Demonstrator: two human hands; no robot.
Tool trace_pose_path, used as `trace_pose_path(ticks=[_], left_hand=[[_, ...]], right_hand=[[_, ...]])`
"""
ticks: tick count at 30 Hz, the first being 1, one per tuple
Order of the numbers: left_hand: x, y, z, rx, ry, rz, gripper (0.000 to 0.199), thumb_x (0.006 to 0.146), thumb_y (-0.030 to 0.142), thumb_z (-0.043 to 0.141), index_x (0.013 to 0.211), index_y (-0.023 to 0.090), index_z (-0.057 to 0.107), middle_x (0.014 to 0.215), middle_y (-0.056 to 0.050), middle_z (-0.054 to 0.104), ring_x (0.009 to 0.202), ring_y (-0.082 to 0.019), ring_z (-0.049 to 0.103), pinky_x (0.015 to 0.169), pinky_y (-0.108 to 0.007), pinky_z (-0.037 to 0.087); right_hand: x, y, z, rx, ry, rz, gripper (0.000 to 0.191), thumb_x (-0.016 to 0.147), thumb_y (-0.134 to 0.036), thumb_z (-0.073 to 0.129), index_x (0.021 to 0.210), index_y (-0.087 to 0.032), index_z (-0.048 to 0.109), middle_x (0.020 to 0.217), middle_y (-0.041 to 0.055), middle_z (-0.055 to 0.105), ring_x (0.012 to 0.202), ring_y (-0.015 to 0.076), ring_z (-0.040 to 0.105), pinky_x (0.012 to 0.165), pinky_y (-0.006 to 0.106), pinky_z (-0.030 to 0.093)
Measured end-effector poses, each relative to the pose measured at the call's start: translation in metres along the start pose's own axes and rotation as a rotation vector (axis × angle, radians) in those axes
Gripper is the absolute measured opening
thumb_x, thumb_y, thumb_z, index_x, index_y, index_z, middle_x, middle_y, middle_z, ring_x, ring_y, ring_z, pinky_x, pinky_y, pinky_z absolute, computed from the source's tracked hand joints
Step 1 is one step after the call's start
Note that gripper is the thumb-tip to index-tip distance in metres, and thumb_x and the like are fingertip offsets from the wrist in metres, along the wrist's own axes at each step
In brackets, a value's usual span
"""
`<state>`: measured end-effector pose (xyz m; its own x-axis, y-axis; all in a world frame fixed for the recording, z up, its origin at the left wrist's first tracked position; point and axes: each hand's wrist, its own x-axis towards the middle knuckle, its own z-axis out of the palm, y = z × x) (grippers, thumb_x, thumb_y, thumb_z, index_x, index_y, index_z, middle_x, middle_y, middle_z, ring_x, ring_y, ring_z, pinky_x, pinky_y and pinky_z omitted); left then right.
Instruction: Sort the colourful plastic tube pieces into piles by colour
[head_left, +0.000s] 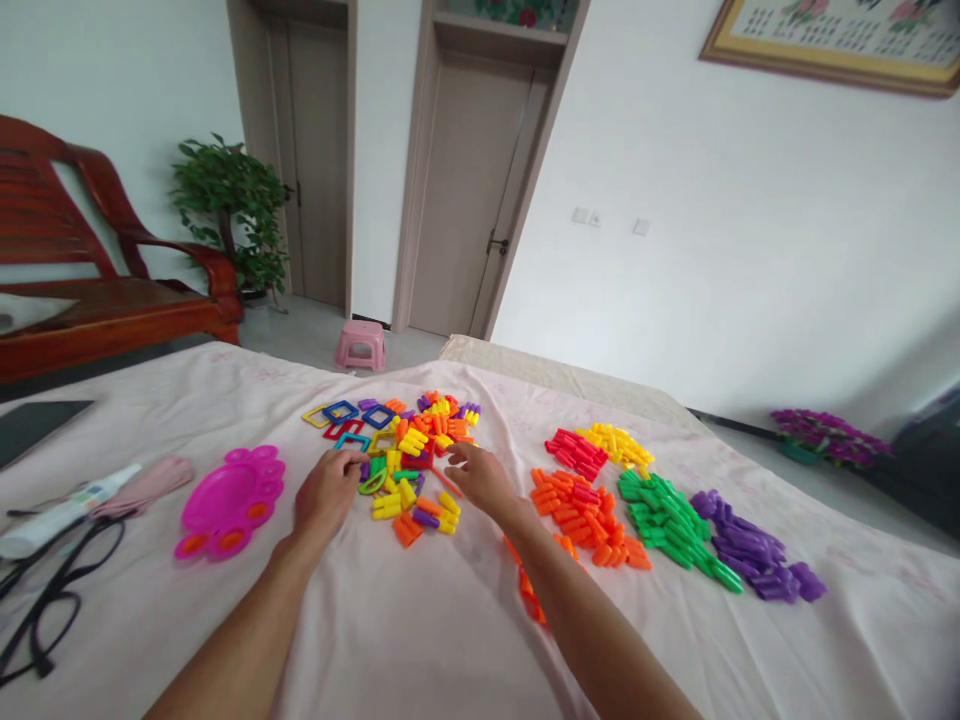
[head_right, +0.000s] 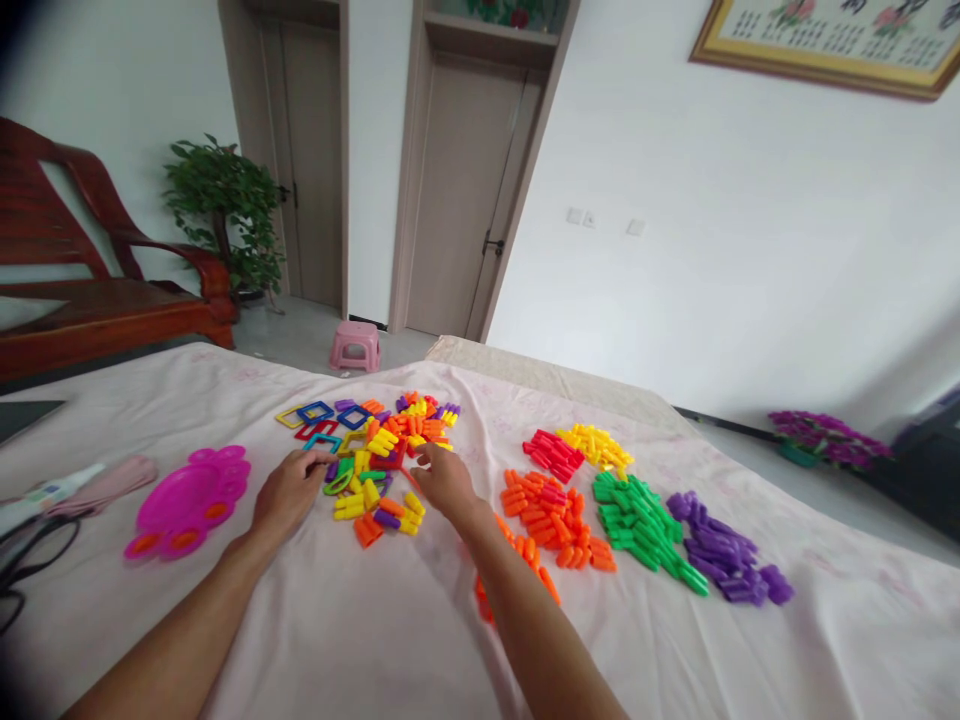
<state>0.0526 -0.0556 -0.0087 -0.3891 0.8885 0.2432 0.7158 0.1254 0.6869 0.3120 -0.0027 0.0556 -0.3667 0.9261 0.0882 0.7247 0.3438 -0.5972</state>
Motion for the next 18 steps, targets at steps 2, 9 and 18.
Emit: trace_pose_path(ticks=[2, 9, 18], left_hand=[[0.000, 0.000, 0.000, -0.009, 0.003, 0.001, 0.031, 0.093, 0.026, 0.045, 0.104, 0.026, 0.075, 0.120, -0.005, 0.070, 0.111, -0.021, 0.065, 0.093, -0.032, 0.049], [0.001, 0.000, 0.001, -0.025, 0.012, 0.005, 0.030, 0.092, 0.024, 0.045, 0.102, 0.025, 0.073, 0.117, -0.005, 0.070, 0.108, -0.020, 0.066, 0.091, -0.030, 0.048], [-0.002, 0.007, 0.000, -0.161, 0.082, 0.062, 0.033, 0.096, 0.034, 0.043, 0.110, 0.024, 0.071, 0.119, -0.007, 0.070, 0.113, -0.022, 0.064, 0.098, -0.034, 0.048]], right_hand=[[0.017, -0.008, 0.014, 0.004, 0.055, 0.067, 0.041, 0.087, -0.025, 0.065, 0.128, -0.020, 0.067, 0.119, 0.0078, 0.075, 0.106, 0.0225, 0.070, 0.086, 0.031, 0.051], [0.045, -0.013, 0.046, 0.160, 0.053, 0.160, 0.045, 0.075, -0.024, 0.075, 0.118, -0.018, 0.068, 0.096, 0.0017, 0.074, 0.084, 0.0173, 0.067, 0.068, 0.024, 0.044], [0.029, -0.022, 0.028, 0.159, 0.230, 0.019, 0.012, 0.073, -0.018, 0.063, 0.084, -0.018, 0.068, 0.081, -0.0009, 0.067, 0.074, 0.0144, 0.059, 0.063, 0.023, 0.039]])
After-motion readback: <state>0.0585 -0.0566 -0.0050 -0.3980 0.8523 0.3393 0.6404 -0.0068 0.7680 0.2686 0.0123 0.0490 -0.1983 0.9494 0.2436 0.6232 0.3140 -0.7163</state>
